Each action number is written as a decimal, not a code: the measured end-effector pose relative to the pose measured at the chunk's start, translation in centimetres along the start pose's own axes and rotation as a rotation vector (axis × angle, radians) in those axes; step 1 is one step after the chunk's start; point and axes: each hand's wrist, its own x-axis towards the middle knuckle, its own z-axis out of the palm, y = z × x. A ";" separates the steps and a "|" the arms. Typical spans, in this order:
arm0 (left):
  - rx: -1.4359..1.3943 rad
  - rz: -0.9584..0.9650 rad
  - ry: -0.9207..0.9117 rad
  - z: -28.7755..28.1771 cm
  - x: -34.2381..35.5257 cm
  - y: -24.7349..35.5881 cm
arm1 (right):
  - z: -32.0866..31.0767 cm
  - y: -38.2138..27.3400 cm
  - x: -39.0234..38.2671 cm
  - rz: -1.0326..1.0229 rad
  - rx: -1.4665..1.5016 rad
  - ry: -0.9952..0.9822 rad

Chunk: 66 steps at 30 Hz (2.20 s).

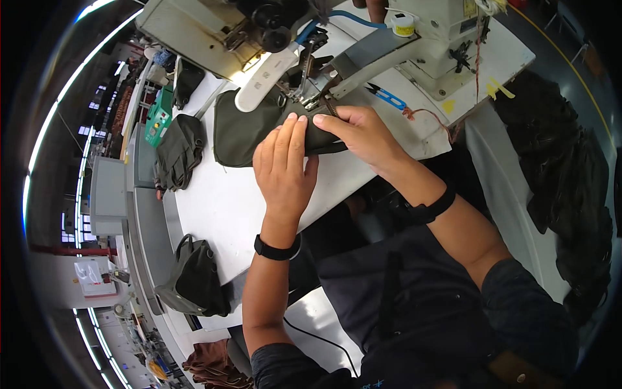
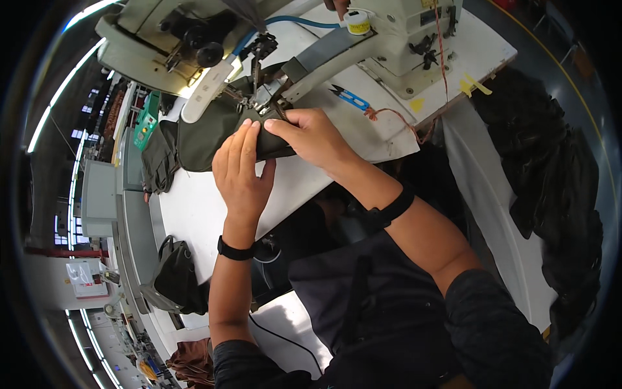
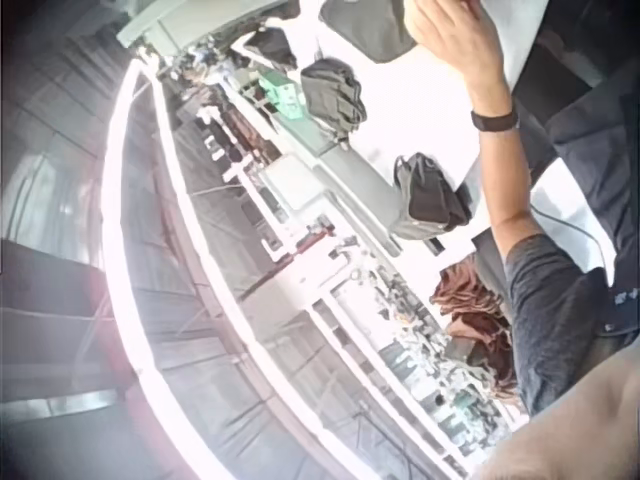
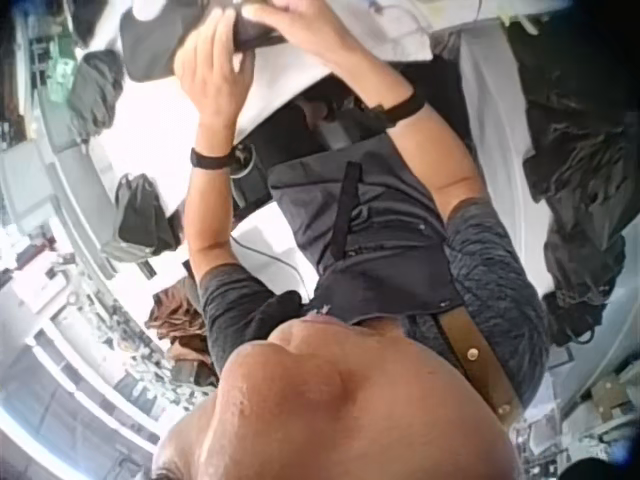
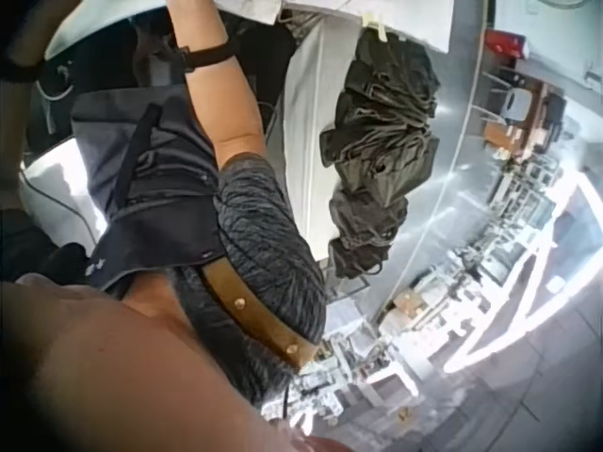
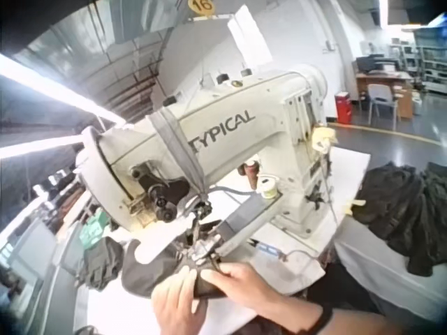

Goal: The person operates an industrial sewing machine to stitch a zipper onto a green fabric bag. They align the zipper tape under the presser foot, guide the bag through the machine, and use scissors to trim excess thread. The person handles multiple bags, moving them between the sewing station and a nearby pile.

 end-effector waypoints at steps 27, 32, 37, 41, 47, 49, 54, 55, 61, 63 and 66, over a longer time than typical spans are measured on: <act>-0.101 -0.092 -0.053 -0.3 2.5 -1.8 | 0.0 -3.6 2.6 0.138 -0.166 -0.032; -0.065 -0.082 -0.061 -0.4 2.3 -1.4 | -0.3 -3.0 3.1 -0.027 -0.426 0.019; -0.001 -0.058 -0.038 0.0 1.8 -1.4 | -0.2 -4.3 2.3 -0.261 -0.782 0.160; 0.018 -0.002 0.003 0.0 1.5 -2.1 | -0.6 -6.6 2.0 -0.205 -0.551 0.076; 0.027 0.060 -0.015 -0.2 1.6 -3.1 | -0.9 -7.9 4.2 0.200 0.023 -0.251; 0.016 0.063 -0.015 -0.3 1.6 -3.1 | -1.1 -9.8 4.4 0.145 0.003 -0.282; -0.035 0.039 0.008 0.0 2.4 -2.6 | 0.3 -5.5 4.3 -0.718 -0.755 0.153; -0.026 0.040 0.017 -0.1 2.5 -2.5 | -0.5 -4.3 4.8 -0.924 -0.877 0.123; -0.060 0.007 0.005 0.0 2.4 -2.5 | -1.5 -2.4 4.1 -1.046 -1.101 0.098; -0.063 -0.005 0.001 0.0 2.2 -2.5 | -1.5 -2.2 4.1 -1.054 -1.102 0.104; -0.069 -0.014 0.018 0.2 2.1 -2.7 | -1.2 -2.1 4.3 -1.072 -1.096 0.125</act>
